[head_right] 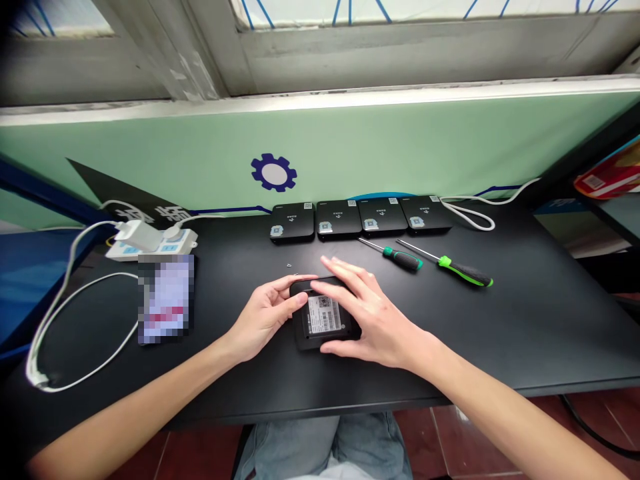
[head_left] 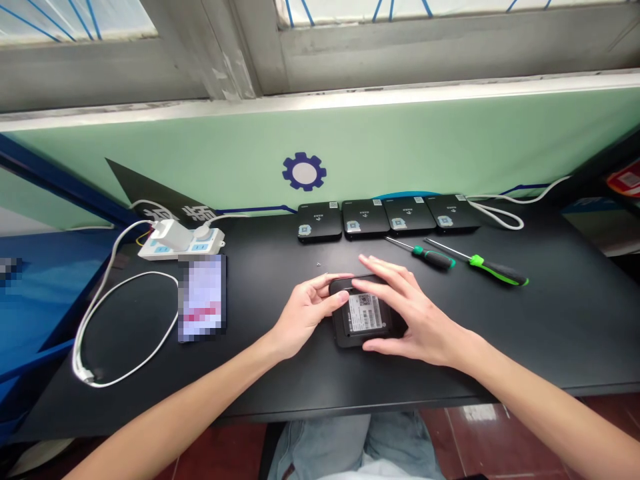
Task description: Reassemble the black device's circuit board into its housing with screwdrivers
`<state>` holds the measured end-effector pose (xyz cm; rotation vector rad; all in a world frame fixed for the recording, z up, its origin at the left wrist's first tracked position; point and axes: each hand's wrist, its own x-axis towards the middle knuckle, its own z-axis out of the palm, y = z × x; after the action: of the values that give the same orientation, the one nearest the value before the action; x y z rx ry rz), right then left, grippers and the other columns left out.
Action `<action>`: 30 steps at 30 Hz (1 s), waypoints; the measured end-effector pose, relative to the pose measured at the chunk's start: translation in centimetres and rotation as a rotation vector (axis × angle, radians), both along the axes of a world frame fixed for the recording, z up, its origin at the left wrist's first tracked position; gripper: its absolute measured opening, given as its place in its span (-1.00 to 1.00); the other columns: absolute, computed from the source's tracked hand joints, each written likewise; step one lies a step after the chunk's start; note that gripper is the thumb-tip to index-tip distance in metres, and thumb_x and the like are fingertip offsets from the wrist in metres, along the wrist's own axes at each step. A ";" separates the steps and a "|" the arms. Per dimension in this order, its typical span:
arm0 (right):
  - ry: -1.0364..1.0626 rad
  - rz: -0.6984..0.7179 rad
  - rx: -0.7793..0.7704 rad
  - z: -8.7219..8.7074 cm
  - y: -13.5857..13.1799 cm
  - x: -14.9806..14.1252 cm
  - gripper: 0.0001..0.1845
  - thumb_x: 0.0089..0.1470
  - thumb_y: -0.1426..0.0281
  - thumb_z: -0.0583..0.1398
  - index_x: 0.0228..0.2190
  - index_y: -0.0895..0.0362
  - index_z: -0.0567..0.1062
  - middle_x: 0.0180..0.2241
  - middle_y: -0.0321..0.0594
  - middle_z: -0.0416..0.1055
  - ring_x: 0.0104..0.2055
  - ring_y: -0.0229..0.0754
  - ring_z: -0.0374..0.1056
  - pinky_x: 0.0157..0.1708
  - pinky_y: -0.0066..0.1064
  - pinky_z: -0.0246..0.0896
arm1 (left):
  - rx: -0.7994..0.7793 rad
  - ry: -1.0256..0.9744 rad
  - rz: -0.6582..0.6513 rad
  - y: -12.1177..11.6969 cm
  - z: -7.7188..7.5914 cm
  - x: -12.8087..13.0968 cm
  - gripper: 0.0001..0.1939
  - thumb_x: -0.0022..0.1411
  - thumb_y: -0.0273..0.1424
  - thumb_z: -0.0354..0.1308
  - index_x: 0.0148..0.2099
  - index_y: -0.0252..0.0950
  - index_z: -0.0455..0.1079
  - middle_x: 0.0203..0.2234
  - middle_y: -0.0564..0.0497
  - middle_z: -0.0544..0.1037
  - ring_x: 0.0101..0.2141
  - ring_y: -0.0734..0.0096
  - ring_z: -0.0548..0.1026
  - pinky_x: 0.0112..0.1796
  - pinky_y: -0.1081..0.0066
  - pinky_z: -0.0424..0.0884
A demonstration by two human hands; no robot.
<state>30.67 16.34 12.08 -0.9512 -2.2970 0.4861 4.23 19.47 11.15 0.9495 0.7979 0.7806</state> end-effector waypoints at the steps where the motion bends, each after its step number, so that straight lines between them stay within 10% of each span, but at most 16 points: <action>1: 0.059 -0.052 -0.065 0.0 -0.1 -0.1 -0.05 0.32 0.12 0.46 0.54 -0.01 0.24 0.63 0.10 0.07 0.64 0.20 0.06 0.54 0.09 0.16 | -0.005 0.002 0.000 -0.1 0.0 0.0 -0.41 0.38 -0.17 0.55 0.34 -0.29 0.61 0.03 -0.19 0.76 -0.02 0.12 0.73 -0.02 0.31 0.65; 8: 0.624 -0.227 -0.794 0.5 0.1 -0.6 -0.50 0.49 -0.01 0.24 0.23 0.02 0.58 0.03 -0.11 0.66 -0.03 -0.01 0.60 -0.06 -0.24 0.54 | -0.024 -0.078 0.016 -0.3 0.5 0.2 -0.49 0.40 -0.21 0.54 0.29 -0.28 0.63 0.07 -0.21 0.75 0.00 0.13 0.74 0.00 0.31 0.69; 12: 0.651 -0.171 -0.846 0.7 0.4 -0.8 -0.56 0.50 -0.02 0.22 -0.05 0.07 0.69 -0.10 -0.16 0.69 -0.09 -0.06 0.59 -0.09 -0.31 0.53 | -0.007 -0.097 0.014 -0.3 0.3 0.2 -0.52 0.40 -0.23 0.54 0.27 -0.28 0.64 0.08 -0.21 0.74 0.03 0.10 0.74 0.05 0.27 0.69; 30: 0.468 -0.157 -0.801 0.9 0.6 0.4 -0.58 0.45 -0.01 0.29 -0.04 0.00 0.81 -0.09 -0.19 0.76 -0.11 -0.06 0.61 -0.12 -0.35 0.44 | 0.040 0.007 -0.154 -2.1 1.1 0.6 -0.56 0.50 -0.11 0.42 0.25 -0.27 0.65 -0.01 -0.15 0.78 -0.02 0.14 0.74 0.00 0.32 0.66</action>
<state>31.07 16.90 12.97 -1.1963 -1.5783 1.4469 4.80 17.42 12.27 1.0374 0.7086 0.6621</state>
